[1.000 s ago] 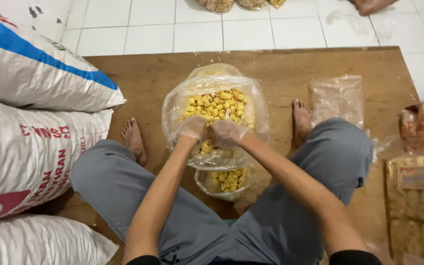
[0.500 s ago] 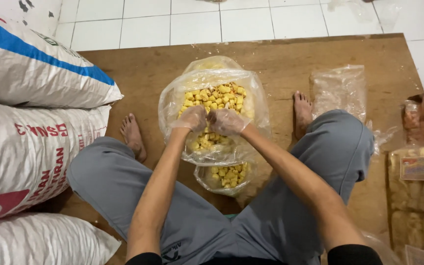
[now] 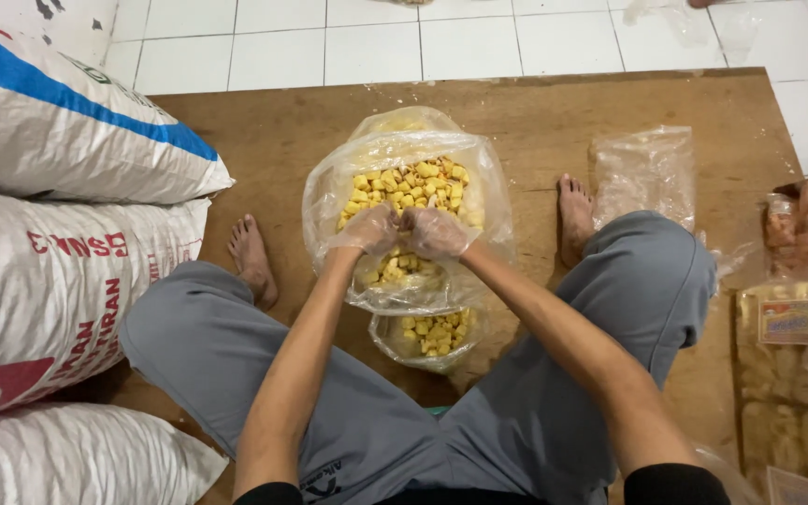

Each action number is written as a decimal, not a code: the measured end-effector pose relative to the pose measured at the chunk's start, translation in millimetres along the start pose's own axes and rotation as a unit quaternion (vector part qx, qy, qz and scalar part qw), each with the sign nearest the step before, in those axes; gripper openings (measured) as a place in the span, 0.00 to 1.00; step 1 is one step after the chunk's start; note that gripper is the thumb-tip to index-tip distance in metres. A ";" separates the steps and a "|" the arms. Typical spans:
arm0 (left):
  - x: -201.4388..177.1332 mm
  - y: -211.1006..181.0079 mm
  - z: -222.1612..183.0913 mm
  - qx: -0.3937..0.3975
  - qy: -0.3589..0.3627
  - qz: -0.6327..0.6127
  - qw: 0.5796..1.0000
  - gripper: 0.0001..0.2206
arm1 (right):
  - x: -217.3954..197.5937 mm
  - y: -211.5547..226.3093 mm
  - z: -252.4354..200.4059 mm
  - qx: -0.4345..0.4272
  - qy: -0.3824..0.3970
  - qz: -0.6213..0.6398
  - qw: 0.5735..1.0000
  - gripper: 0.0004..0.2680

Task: Mixing small yellow snack items in a large plastic bag by hand

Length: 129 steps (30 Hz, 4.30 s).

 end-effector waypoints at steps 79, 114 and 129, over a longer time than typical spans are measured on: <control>57.5 30.8 10.1 0.035 -0.020 0.155 0.987 0.15 | 18.5 1.3 -18.4 -0.054 0.091 -0.084 0.991 0.10; 66.2 -19.7 -105.8 0.269 0.080 0.126 0.951 0.17 | -75.7 58.9 -149.5 -0.106 0.320 -0.101 0.936 0.14; 37.2 2.7 6.7 0.054 -0.094 0.196 0.975 0.20 | -109.4 55.9 -55.1 -0.053 0.090 -0.160 0.982 0.21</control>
Point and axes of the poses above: each hand's wrist, its own z-axis towards the middle knuckle, its own x-axis out of the palm, y = z × x, the point moved 1 cm from there along z, towards the middle knuckle, and after that the axes turned 10 degrees about -y, right-handed, at the moved point
